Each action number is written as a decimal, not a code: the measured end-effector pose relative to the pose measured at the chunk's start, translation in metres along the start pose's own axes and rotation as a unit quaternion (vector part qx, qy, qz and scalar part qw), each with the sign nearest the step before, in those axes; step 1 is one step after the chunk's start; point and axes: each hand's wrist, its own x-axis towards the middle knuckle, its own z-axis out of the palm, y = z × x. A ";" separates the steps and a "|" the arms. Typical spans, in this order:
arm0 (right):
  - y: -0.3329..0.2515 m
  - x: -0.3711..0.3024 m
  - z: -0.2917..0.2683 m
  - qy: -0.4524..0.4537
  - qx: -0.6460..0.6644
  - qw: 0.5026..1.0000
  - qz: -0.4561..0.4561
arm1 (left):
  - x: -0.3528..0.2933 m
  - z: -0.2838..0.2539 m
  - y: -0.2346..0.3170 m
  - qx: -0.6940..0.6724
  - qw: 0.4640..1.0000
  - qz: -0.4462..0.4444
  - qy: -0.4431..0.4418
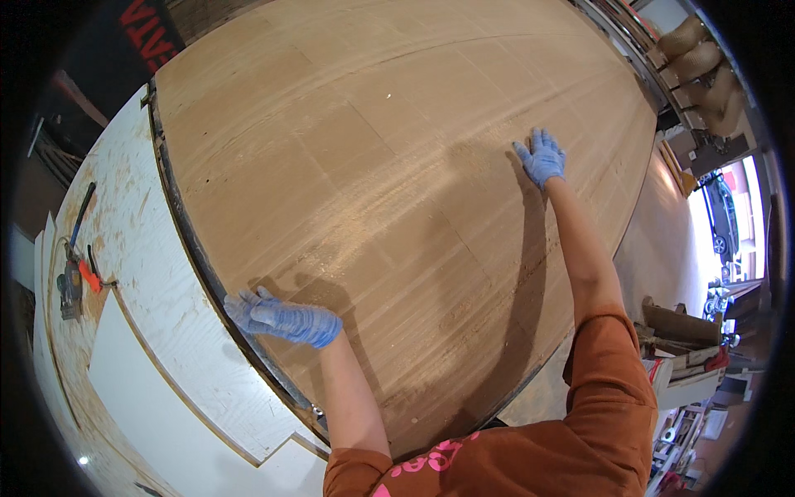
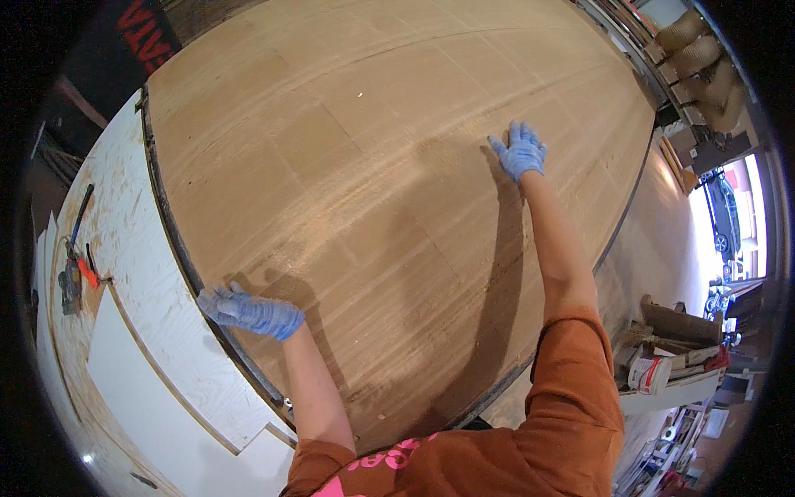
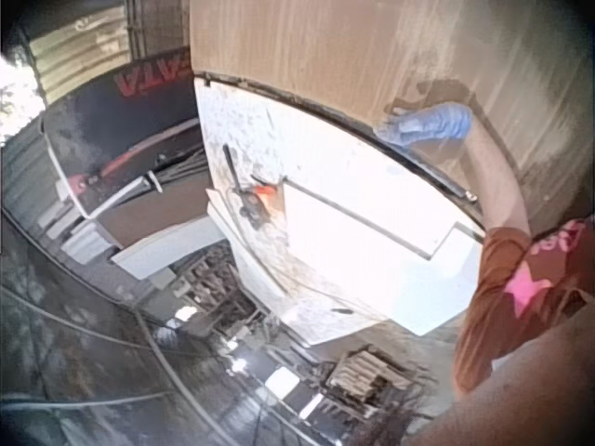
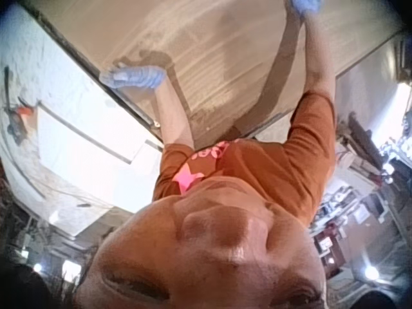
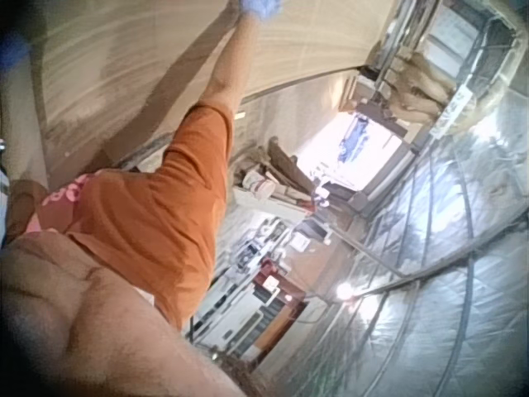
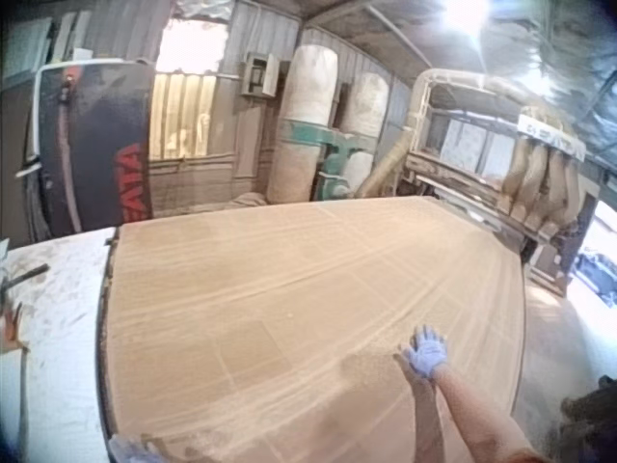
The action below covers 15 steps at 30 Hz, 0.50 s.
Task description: The person applies glue from a small bottle onto a large wooden board, spreads it with gloved hands, and uses a utility knife to scrape and smooth the surface. The person repeatedly wipes and rubs the board to distribute the glue evenly.
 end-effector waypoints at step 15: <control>-0.084 -0.114 -0.029 -0.013 0.161 0.909 -0.384 | -0.002 0.002 -0.001 -0.002 1.000 0.019 0.000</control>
